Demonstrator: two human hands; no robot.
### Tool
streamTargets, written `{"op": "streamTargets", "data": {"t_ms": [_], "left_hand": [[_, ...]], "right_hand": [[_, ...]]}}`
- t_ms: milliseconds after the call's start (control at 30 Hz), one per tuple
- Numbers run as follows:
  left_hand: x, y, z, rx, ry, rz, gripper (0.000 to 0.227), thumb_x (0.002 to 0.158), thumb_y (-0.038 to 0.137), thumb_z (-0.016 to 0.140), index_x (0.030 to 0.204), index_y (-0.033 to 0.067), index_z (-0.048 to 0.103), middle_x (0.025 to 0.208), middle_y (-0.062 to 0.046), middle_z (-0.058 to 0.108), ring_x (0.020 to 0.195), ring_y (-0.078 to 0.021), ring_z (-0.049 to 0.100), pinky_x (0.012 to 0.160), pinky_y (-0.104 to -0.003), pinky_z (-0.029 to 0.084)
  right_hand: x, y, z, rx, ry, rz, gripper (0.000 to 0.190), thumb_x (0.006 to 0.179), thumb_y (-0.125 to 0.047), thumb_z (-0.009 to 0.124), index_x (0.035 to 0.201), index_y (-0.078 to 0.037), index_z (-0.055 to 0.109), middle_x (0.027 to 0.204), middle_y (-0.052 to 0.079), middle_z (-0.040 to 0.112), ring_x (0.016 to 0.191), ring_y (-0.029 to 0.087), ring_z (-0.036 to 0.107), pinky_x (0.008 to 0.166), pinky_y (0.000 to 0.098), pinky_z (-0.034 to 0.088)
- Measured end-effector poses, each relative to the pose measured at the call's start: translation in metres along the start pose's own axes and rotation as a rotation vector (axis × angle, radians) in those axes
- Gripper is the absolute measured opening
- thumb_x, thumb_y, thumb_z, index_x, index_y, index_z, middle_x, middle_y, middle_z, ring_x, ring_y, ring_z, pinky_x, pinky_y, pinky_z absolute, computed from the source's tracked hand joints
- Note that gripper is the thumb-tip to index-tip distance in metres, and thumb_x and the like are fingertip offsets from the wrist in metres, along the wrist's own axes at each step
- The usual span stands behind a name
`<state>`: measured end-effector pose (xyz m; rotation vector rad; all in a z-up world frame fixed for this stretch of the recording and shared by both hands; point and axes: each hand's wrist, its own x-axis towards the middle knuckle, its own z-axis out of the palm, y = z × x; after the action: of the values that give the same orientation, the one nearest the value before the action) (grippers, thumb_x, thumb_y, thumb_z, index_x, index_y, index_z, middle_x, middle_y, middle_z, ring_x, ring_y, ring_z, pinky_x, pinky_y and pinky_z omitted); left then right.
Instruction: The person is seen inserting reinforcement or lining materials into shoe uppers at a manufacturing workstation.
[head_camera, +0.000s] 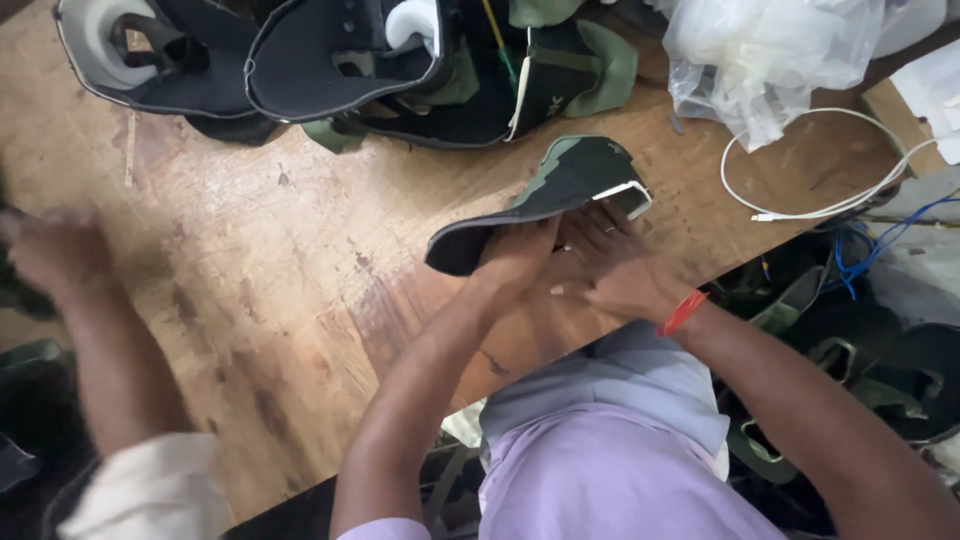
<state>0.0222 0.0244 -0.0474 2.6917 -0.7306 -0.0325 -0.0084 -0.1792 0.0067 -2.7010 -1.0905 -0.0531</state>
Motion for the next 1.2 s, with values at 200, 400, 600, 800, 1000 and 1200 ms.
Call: {"op": "streamTargets", "data": {"t_ms": [200,400,600,800,1000,1200], "left_hand": [[0.007,0.020,0.010,0.459,0.052,-0.048,0.055,0.099,0.017,0.044,0.151,0.0000,0.043,0.152,-0.029,0.047,0.143,-0.0453,0.044,0.120,-0.056,0.029],[-0.001,0.017,0.030,0.423,0.062,-0.086,0.054,0.104,0.025,0.044,0.148,-0.0074,0.045,0.153,-0.032,0.043,0.145,-0.0430,0.041,0.126,-0.055,0.026],[-0.045,-0.001,0.185,0.419,0.274,0.048,0.050,0.097,0.017,0.046,0.140,-0.0044,0.056,0.138,-0.025,0.060,0.130,-0.0377,0.055,0.116,-0.051,0.036],[-0.043,0.056,0.013,0.417,0.123,0.201,0.047,0.099,0.018,0.048,0.139,-0.0043,0.061,0.134,-0.023,0.064,0.125,-0.0358,0.060,0.112,-0.052,0.041],[-0.044,0.071,-0.008,0.309,0.189,0.231,0.055,0.091,0.021,0.052,0.141,0.0010,0.058,0.142,-0.020,0.059,0.135,-0.0344,0.055,0.117,-0.049,0.039],[-0.039,0.071,-0.014,0.194,0.255,0.253,0.064,0.083,0.025,0.056,0.144,0.0063,0.054,0.150,-0.016,0.054,0.145,-0.0329,0.051,0.122,-0.046,0.036]], "right_hand": [[0.001,0.010,-0.004,0.010,0.035,-0.055,0.091,0.088,-0.069,0.054,0.146,0.000,0.050,0.153,0.023,0.047,0.145,0.037,0.038,0.122,0.0476,0.021],[0.003,0.014,-0.013,0.069,0.096,-0.003,0.056,0.085,-0.035,0.060,0.134,-0.006,0.065,0.142,0.014,0.060,0.132,0.033,0.056,0.113,0.0457,0.041],[0.029,0.005,0.027,0.165,-0.044,0.389,0.034,0.092,-0.021,0.061,0.123,-0.012,0.070,0.123,0.018,0.067,0.111,0.041,0.064,0.094,0.0497,0.052],[0.036,0.013,0.032,0.320,0.261,0.126,0.040,0.089,-0.016,0.061,0.128,-0.006,0.065,0.125,0.022,0.067,0.115,0.045,0.061,0.095,0.0512,0.050],[0.023,0.001,0.010,0.256,0.273,-0.043,0.040,0.085,-0.009,0.061,0.125,-0.010,0.068,0.126,0.016,0.069,0.125,0.036,0.060,0.111,0.0556,0.039],[-0.004,-0.032,-0.077,0.230,0.413,0.193,0.036,0.095,-0.015,0.064,0.131,-0.014,0.066,0.127,0.014,0.067,0.119,0.034,0.063,0.103,0.0453,0.049]]}}
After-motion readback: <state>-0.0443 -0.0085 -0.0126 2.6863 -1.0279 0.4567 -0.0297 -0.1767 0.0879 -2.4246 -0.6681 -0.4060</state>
